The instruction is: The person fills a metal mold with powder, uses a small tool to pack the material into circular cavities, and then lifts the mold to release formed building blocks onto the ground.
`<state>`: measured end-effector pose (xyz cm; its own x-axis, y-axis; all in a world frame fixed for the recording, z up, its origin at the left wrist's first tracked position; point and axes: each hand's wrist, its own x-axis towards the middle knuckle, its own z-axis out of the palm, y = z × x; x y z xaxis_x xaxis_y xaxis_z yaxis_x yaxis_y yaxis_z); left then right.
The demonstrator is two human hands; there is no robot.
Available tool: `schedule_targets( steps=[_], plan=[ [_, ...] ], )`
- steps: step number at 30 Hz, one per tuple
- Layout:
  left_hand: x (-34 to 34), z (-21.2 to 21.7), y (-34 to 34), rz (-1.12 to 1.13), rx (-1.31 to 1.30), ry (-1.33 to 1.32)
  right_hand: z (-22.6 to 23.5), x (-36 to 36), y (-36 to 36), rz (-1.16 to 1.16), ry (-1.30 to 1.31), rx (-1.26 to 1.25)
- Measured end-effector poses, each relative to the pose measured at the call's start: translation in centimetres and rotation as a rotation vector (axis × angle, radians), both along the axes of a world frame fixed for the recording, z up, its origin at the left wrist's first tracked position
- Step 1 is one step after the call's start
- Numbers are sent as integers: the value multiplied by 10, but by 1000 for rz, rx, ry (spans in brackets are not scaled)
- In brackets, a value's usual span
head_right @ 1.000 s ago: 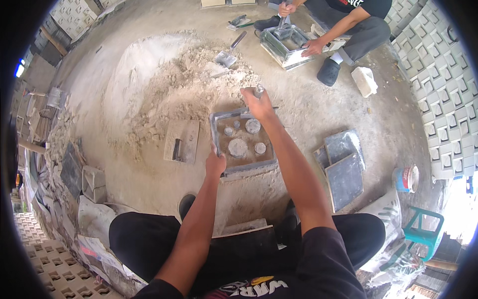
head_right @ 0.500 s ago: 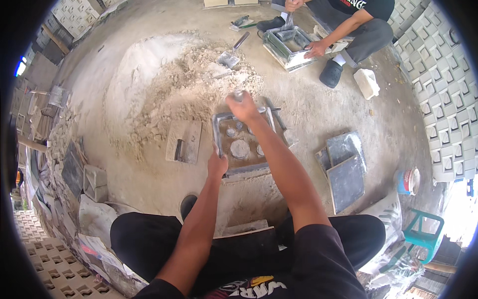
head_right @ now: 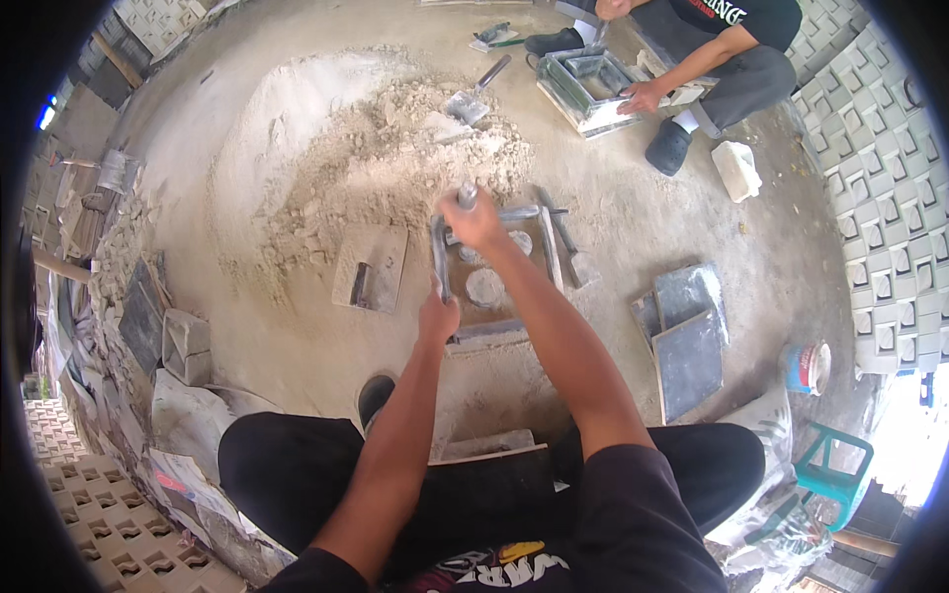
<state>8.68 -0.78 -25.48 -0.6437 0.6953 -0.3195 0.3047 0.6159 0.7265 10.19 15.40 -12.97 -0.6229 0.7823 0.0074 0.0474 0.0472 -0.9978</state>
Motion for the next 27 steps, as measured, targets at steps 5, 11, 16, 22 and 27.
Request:
schedule_targets(
  steps=[5,11,16,22,27],
  plan=[
    [-1,13,0,-55,-73,-81,11,9,10,114,53,-66],
    [-7,6,-2,-9,16,-52,20,-5,3,25,0,-80],
    [-4,0,-6,-4,-11,-30,17,-5,9,-29,21,-158],
    [1,-2,20,166,105,-102,-27,13,54,-98,92,-171],
    [-28,-13,38,332,74,-82,-6,-15,22,-203,-126,9]
  ],
)
